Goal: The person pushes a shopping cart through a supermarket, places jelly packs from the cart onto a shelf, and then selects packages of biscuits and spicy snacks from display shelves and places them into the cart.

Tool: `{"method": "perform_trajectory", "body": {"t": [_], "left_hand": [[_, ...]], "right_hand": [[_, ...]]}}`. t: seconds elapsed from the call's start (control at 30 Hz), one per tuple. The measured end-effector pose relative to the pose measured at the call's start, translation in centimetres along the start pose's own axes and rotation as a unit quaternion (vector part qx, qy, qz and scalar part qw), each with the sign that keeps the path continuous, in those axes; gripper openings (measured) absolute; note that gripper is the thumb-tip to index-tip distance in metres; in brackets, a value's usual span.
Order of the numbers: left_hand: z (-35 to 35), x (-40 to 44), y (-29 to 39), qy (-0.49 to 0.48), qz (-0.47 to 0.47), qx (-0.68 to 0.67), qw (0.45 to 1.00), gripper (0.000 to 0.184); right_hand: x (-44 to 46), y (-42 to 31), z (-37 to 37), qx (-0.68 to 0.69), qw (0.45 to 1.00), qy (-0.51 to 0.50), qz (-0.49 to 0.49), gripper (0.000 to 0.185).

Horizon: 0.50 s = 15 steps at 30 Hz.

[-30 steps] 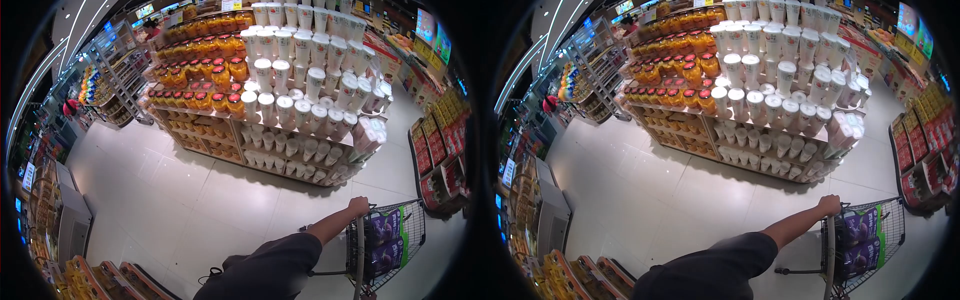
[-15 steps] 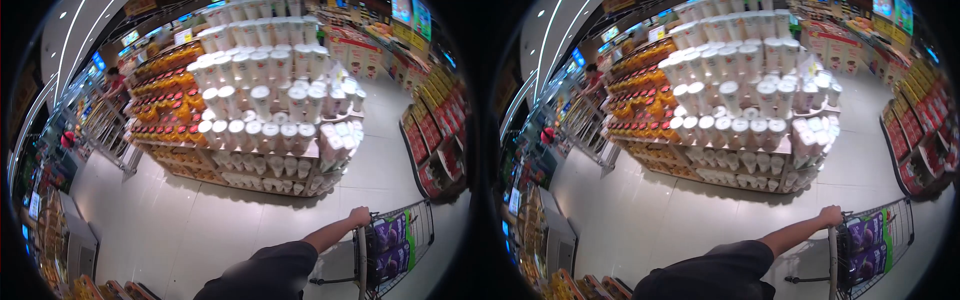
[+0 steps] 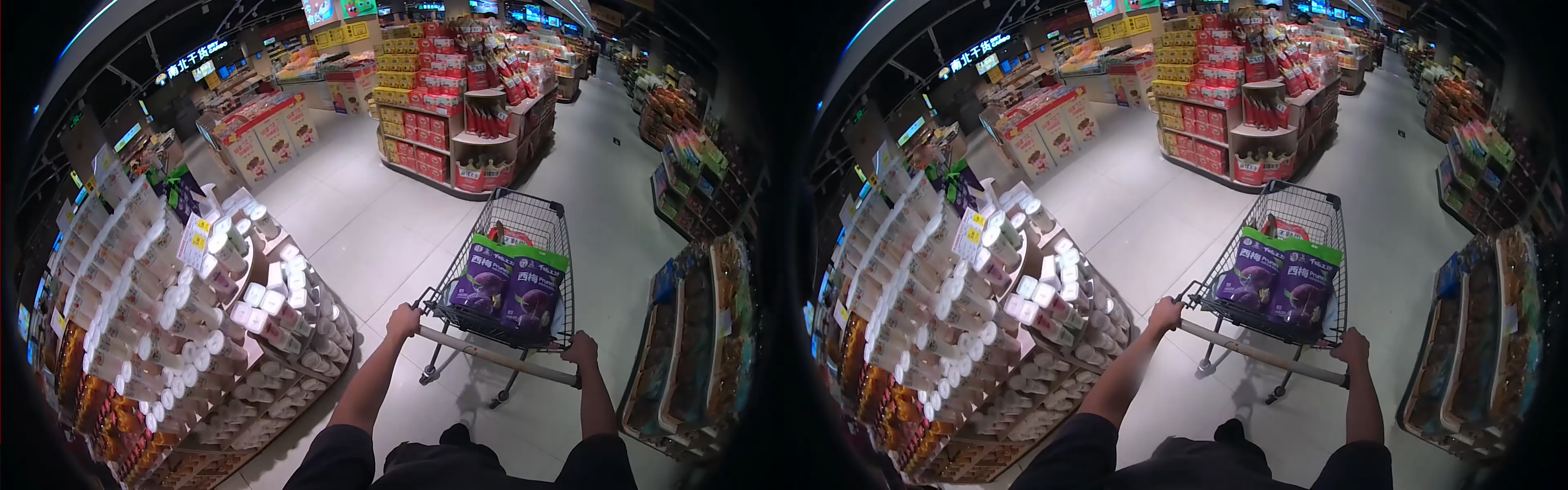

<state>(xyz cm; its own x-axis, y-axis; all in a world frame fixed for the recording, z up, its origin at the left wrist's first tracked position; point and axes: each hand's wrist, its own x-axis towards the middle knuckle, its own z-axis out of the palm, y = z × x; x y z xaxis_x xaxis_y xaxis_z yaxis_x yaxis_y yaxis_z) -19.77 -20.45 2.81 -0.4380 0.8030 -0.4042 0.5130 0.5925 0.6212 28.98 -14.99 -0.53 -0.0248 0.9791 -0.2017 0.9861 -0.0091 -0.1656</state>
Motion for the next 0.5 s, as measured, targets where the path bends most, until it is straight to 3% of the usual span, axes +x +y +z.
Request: {"method": "perform_trajectory", "body": {"t": [0.43, 0.5], "left_hand": [[5.5, 12.7, 10.3, -0.009, 0.043, 0.014, 0.999, 0.032], [5.7, 15.1, 11.0, 0.003, 0.221, 0.164, 0.961, 0.032]], "right_hand": [[12.9, 3.5, -5.3, -0.025, 0.999, -0.024, 0.024, 0.051], [14.8, 4.0, -5.6, -0.024, 1.000, -0.006, 0.018, 0.050]]}}
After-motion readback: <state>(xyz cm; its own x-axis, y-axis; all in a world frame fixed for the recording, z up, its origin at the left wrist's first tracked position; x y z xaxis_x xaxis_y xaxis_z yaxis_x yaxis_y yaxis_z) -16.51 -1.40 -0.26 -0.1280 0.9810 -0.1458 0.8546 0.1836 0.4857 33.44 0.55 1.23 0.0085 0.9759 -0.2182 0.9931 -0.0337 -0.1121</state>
